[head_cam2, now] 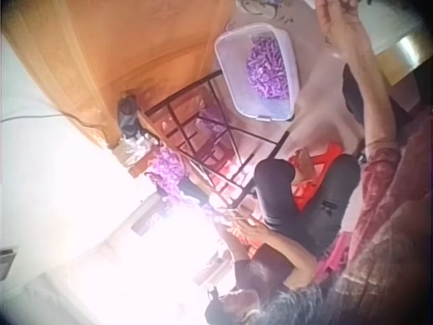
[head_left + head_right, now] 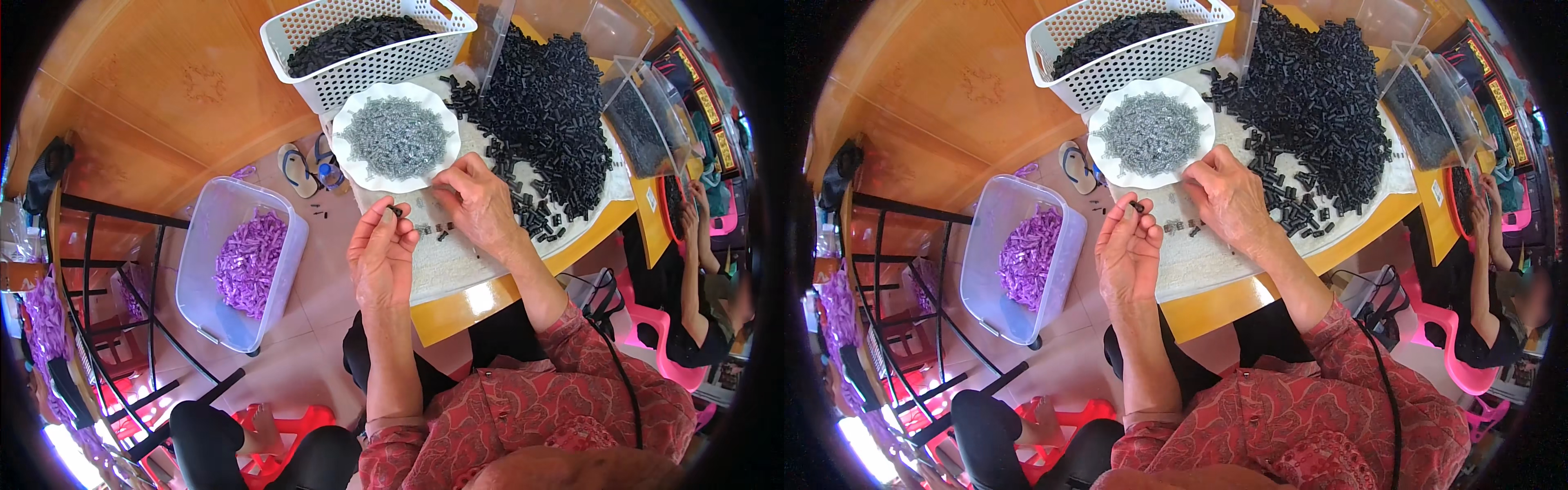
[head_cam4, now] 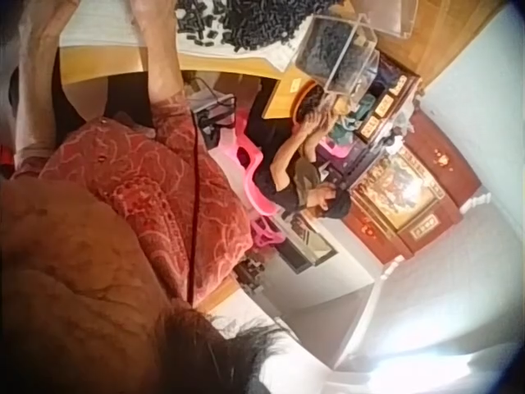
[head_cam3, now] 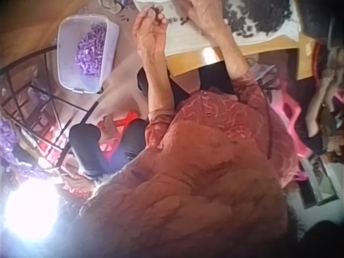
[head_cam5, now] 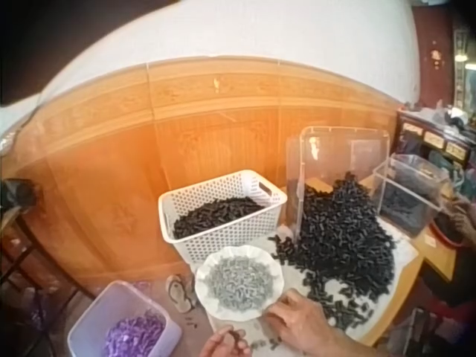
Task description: The person assembles small plastic components by hand, repeatedly picking pieces from the table and fitting them together.
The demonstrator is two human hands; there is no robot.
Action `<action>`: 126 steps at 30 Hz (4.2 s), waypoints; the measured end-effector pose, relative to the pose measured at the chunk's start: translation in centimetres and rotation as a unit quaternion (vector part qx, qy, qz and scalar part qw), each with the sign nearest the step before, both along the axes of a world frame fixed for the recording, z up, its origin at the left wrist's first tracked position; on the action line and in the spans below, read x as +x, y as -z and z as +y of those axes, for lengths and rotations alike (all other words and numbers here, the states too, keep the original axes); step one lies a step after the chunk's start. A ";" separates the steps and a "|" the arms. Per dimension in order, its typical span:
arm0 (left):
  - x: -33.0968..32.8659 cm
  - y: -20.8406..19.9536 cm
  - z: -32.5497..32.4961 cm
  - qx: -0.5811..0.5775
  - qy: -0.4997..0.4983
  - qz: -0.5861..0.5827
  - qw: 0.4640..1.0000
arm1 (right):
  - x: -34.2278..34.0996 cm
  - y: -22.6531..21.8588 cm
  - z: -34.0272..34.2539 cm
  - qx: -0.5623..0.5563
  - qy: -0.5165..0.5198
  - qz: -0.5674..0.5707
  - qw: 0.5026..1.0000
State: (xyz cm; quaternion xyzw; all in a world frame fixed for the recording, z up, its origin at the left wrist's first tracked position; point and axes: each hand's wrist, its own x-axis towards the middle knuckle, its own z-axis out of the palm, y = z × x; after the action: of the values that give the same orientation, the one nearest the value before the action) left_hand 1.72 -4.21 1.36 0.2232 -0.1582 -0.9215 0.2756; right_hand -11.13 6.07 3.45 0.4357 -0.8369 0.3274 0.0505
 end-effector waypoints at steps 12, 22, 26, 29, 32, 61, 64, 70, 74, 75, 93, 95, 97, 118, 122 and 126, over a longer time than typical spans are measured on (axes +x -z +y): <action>0.0 0.4 0.0 -0.009 0.001 0.005 1.000 | -0.3 0.7 0.0 -0.034 -0.001 -0.025 0.999; -0.2 0.4 0.4 -0.025 0.015 0.010 1.000 | 0.7 -0.7 1.3 -0.163 -0.010 -0.428 0.889; -0.4 0.3 0.7 -0.053 0.025 -0.014 0.998 | 0.8 -0.6 1.8 -0.184 0.012 -0.478 0.859; -0.5 0.6 1.0 -0.097 0.053 -0.048 0.993 | 1.0 -0.7 1.8 -0.190 0.015 -0.489 0.851; -0.6 0.5 1.3 -0.109 0.056 -0.045 0.991 | 0.7 0.2 2.0 -0.170 0.014 -0.460 0.871; -1.0 0.2 2.5 -0.438 0.058 -0.189 0.877 | 1.2 -1.6 2.7 -0.130 -0.015 -0.515 0.847; -1.0 0.3 2.6 -0.487 0.054 -0.180 0.853 | 0.8 -1.6 2.9 -0.131 -0.018 -0.547 0.827; -1.4 -0.5 3.0 -0.591 0.010 -0.188 0.785 | 0.9 -1.7 2.9 -0.128 0.010 -0.560 0.818; -1.3 -0.4 2.9 -0.607 0.018 -0.194 0.770 | 0.8 -1.7 3.1 -0.093 0.011 -0.533 0.841; -1.3 -0.4 2.9 -0.608 0.018 -0.193 0.770 | 0.7 -1.8 3.1 -0.093 0.012 -0.533 0.841; -1.6 0.7 3.2 -0.495 0.050 -0.219 0.840 | -3.7 0.1 2.7 0.015 -0.084 -0.151 0.985; -1.4 0.3 2.9 -0.410 0.042 -0.214 0.886 | -4.4 0.2 2.1 -0.003 0.009 -0.020 1.000; -1.3 -0.2 2.8 -0.382 0.051 -0.208 0.899 | -5.5 0.8 1.3 -0.005 0.030 0.010 0.999; -1.1 -0.3 2.3 -0.324 0.046 -0.190 0.926 | -6.0 -0.6 0.6 0.075 0.027 0.008 0.997; -1.0 -0.4 2.2 -0.320 0.048 -0.194 0.926 | -6.2 -0.7 0.7 0.071 0.032 0.001 0.997; -1.0 -0.2 2.3 -0.320 0.044 -0.188 0.927 | -6.6 -0.3 0.7 0.058 0.020 0.007 0.998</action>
State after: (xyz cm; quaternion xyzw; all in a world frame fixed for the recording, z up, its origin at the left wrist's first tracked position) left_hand 0.67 -1.93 1.59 0.2853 -0.5035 -0.7740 0.2569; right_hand -17.72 6.81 3.79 0.4231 -0.8627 0.2745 0.0374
